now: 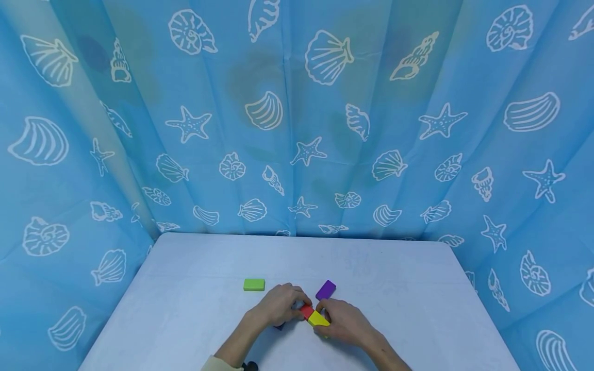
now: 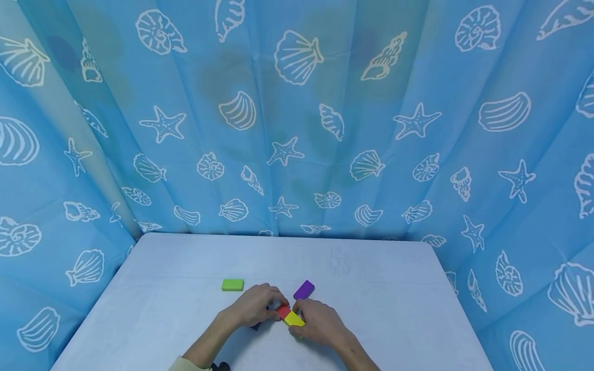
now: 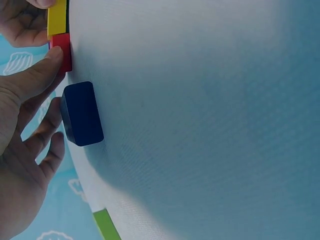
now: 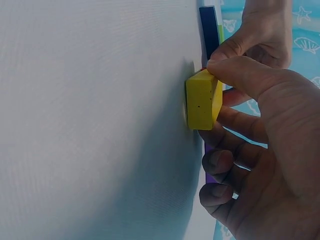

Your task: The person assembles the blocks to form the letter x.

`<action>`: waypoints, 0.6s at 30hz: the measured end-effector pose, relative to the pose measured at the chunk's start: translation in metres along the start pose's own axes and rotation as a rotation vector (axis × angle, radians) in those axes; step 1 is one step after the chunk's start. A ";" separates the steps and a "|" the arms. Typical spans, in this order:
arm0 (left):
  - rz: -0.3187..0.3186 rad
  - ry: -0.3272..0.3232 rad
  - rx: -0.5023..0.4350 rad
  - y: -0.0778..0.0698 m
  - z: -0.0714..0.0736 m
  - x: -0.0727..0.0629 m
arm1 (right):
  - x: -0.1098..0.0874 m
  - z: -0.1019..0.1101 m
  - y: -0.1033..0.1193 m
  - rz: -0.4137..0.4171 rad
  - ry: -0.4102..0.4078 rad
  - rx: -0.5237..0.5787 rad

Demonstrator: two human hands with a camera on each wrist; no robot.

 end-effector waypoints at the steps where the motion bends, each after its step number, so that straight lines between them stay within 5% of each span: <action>1: 0.001 0.001 -0.002 0.000 0.000 0.000 | 0.000 0.000 0.000 -0.003 0.001 0.002; 18: 0.017 0.005 -0.002 0.000 0.000 -0.001 | 0.001 -0.001 0.002 -0.046 0.018 0.009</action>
Point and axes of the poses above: each hand's wrist, its own x-axis towards the middle knuckle, its own z-axis out of the back of the hand, y = z × x, the point moved 8 cm from there along x, towards the middle knuckle, and after that the axes turned 8 degrees about -z, right-handed, at the moved point
